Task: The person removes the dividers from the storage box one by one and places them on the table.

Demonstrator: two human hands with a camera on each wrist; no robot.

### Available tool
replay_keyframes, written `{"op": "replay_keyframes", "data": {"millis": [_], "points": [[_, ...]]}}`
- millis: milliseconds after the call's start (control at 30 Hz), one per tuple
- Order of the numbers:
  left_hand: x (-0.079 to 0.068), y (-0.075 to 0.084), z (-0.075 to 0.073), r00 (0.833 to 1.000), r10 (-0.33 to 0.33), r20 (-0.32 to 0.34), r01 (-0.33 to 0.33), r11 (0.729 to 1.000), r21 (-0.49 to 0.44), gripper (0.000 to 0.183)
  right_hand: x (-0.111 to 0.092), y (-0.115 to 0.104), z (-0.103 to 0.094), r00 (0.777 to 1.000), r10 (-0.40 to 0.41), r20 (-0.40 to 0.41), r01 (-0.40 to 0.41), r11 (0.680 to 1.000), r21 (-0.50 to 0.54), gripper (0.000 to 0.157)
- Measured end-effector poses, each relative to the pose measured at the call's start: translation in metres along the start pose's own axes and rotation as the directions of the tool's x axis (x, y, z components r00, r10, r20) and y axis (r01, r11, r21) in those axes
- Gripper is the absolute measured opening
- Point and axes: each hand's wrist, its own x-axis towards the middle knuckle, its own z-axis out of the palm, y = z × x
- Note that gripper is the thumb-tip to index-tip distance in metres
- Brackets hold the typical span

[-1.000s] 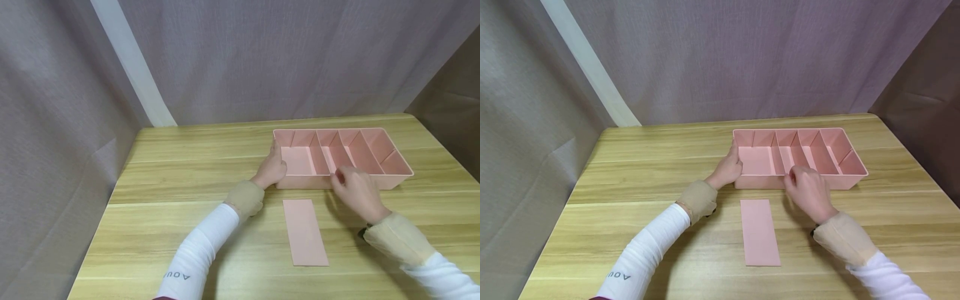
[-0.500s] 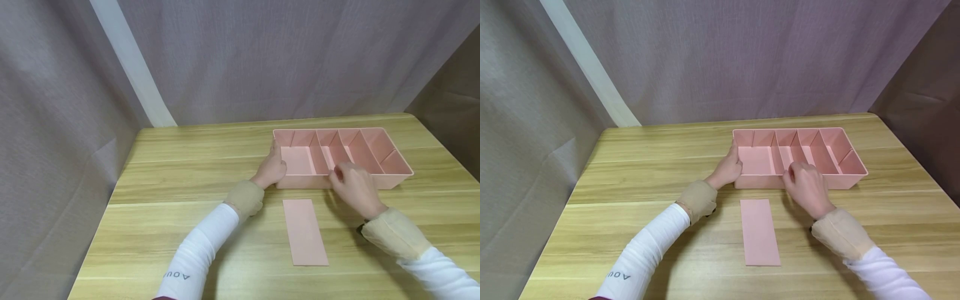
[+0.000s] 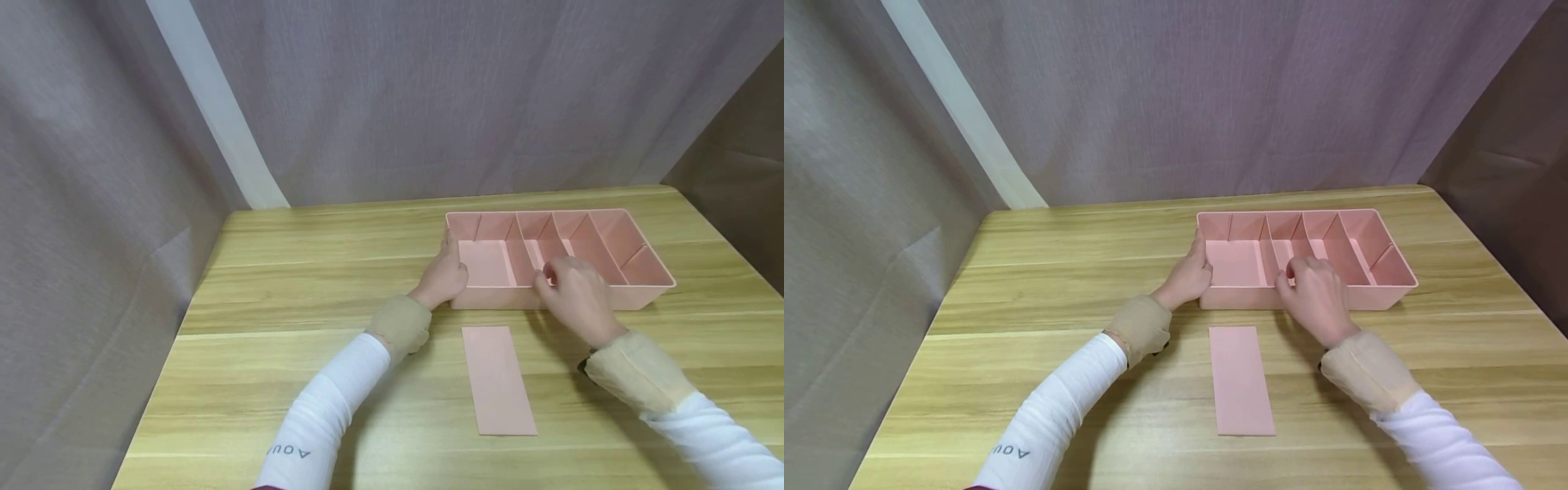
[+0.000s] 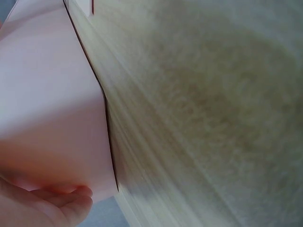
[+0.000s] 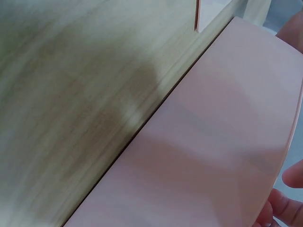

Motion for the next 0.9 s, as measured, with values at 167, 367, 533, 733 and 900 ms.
{"op": "replay_keyframes", "data": {"millis": [167,367,533,733,900], "points": [[-0.0001,0.0002,0.0005,1.0,-0.003,-0.003,0.003,1.0,0.001,0.07,0.0024,0.0,0.0009,0.999,0.005,0.033,-0.005,1.0,-0.003,0.017],[0.0003,0.0,0.0016,1.0,-0.005,-0.006,0.005,1.0,0.001,0.071,0.0043,0.0004,0.0022,0.996,0.032,0.087,-0.031,0.999,-0.008,0.019],[-0.0007,0.0002,0.0015,1.0,-0.002,-0.003,0.002,1.0,-0.015,0.071,0.0055,0.0021,0.0052,0.995,0.028,0.098,-0.027,1.0,-0.011,0.02],[-0.0001,-0.0004,0.0023,1.0,-0.008,-0.007,0.008,0.999,-0.037,0.072,0.0074,0.0034,0.0079,0.994,0.032,0.105,-0.031,0.999,-0.007,0.022],[0.0,-0.0002,0.0021,1.0,-0.005,-0.011,0.005,0.999,-0.041,0.072,0.0092,0.0035,0.0099,0.993,0.035,0.109,-0.035,0.999,-0.003,0.024]]}}
